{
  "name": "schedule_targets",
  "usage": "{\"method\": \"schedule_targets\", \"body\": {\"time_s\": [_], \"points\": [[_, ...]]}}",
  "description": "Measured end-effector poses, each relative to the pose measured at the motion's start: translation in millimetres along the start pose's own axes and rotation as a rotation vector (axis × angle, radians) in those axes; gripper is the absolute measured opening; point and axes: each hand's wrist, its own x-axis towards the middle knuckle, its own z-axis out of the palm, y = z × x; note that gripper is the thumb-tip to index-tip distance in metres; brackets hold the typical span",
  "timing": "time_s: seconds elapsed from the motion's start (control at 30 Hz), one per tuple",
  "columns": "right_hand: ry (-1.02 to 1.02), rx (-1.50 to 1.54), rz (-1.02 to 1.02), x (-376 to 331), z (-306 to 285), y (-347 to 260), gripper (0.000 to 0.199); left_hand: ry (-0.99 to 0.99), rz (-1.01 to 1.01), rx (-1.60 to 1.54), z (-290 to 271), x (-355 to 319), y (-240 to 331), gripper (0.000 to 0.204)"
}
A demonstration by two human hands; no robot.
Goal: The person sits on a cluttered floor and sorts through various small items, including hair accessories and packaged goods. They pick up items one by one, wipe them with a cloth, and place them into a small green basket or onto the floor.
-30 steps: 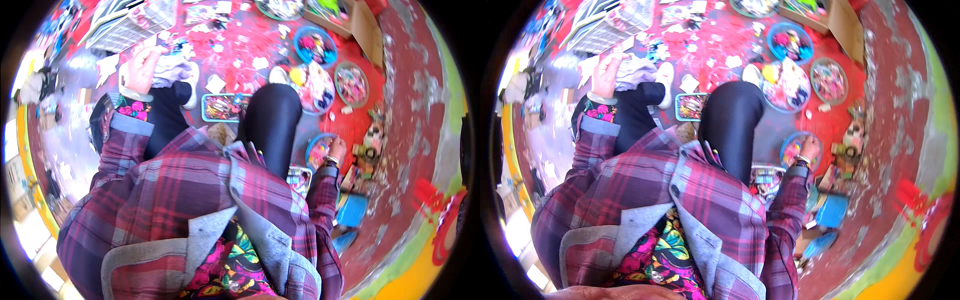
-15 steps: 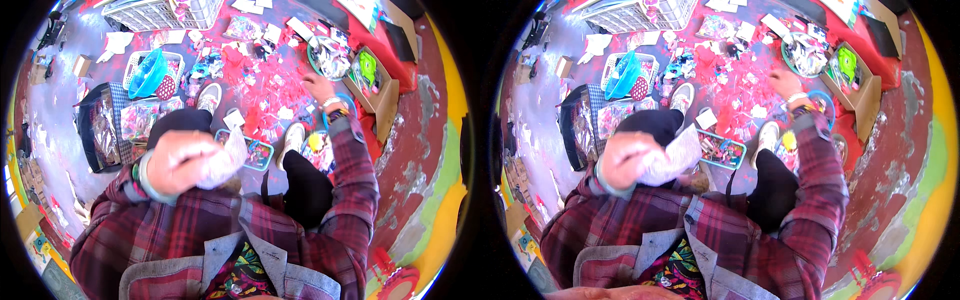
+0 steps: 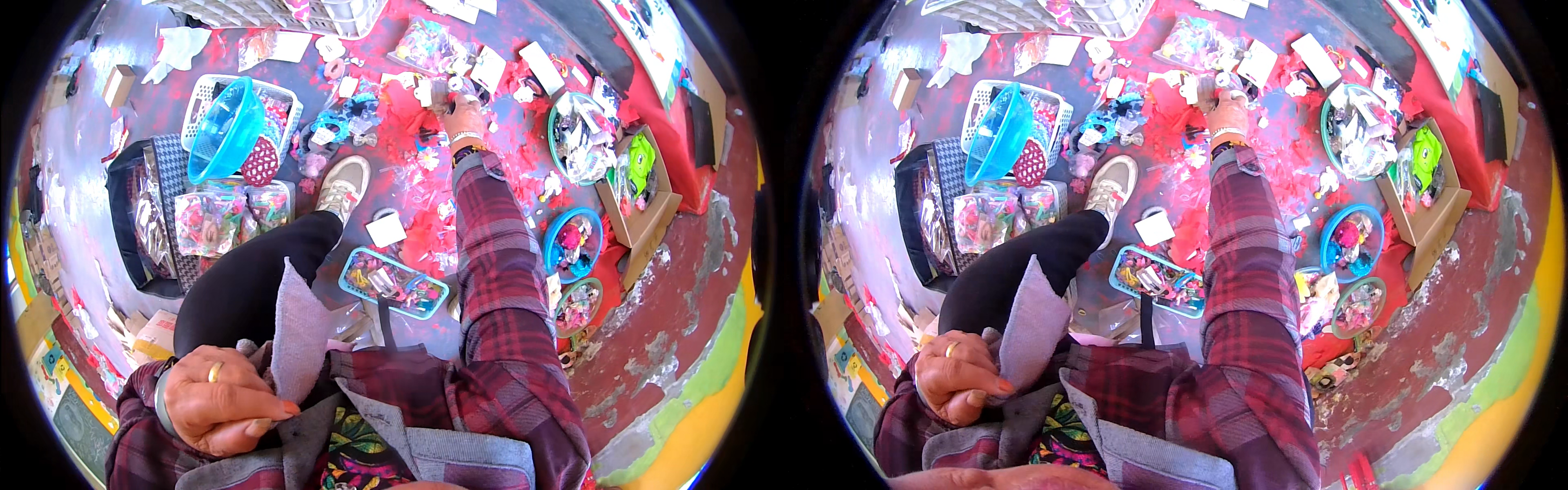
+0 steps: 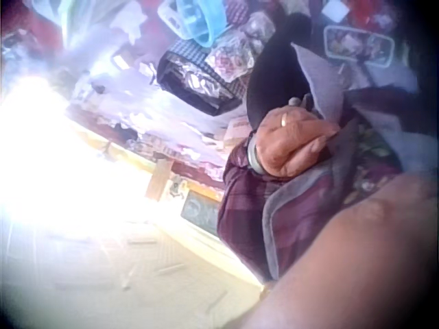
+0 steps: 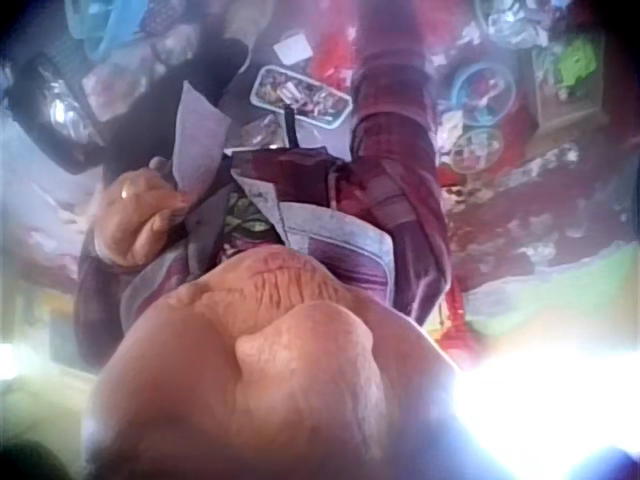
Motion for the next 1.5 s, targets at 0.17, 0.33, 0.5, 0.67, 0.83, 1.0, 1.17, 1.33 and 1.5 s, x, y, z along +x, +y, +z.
{"method": "schedule_targets", "body": {"time_s": [0.17,0.33,0.5,0.67,0.83,1.0,1.17,1.33,1.5], "points": [[0.048,0.678,0.106,-28,19,42,0.024,0.026,-0.001,-0.032,2,0,1,0.017],[-0.259,2.013,0.271,-92,4,65,0.036,0.008,-0.025,0.002,8,-3,6,0.016],[-0.311,2.326,0.111,-131,-19,52,0.050,-0.007,-0.080,0.017,17,-1,11,0.016],[-0.292,2.348,0.146,-145,-45,33,0.049,-0.030,-0.088,0.055,25,4,15,0.016],[-0.212,2.262,0.260,-137,-39,38,0.032,-0.056,-0.100,0.043,30,9,16,0.016],[-0.203,2.312,0.361,-134,-32,39,0.024,-0.051,-0.114,0.053,34,11,17,0.016],[-0.179,2.356,0.457,-133,-33,41,0.025,-0.042,-0.132,0.075,36,12,17,0.015],[-0.272,2.396,0.280,-134,-33,48,0.023,-0.018,-0.131,0.105,38,9,19,0.016],[-0.293,2.378,0.310,-136,-39,43,0.033,-0.014,-0.133,0.147,37,6,20,0.017]]}}
